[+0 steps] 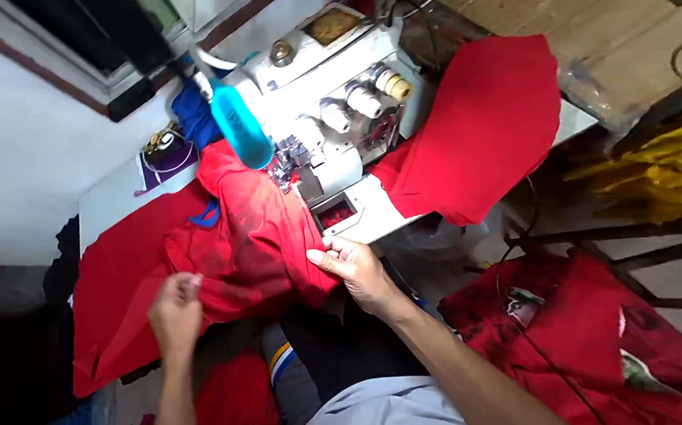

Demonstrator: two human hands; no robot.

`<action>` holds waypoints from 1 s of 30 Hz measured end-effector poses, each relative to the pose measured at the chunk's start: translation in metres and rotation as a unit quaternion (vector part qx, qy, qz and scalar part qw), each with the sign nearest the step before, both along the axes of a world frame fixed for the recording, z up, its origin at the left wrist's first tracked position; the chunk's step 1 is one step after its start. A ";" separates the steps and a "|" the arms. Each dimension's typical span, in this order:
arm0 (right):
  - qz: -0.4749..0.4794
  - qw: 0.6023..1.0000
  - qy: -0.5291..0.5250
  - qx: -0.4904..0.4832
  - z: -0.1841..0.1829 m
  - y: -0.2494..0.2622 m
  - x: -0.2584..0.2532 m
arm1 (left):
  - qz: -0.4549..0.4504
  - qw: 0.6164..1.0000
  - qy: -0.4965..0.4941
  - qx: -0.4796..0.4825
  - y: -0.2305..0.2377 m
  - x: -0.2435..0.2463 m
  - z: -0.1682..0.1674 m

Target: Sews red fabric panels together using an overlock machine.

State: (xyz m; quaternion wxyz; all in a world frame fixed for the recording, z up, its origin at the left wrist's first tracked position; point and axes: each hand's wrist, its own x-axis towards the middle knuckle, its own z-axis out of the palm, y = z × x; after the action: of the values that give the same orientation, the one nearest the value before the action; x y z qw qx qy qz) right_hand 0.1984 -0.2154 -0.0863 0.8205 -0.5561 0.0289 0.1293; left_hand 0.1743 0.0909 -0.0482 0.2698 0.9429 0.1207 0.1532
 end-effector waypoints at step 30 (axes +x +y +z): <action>0.030 0.962 -0.016 -0.271 -0.032 -0.005 -0.081 | -0.151 0.987 -0.056 0.023 -0.153 -0.071 -0.038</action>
State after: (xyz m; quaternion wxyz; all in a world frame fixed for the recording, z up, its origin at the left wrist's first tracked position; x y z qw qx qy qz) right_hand 0.1174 -0.2199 -0.1183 0.6350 -0.7604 0.0336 0.1320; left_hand 0.1038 -0.0616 -0.0862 0.2746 0.9463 -0.0416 0.1658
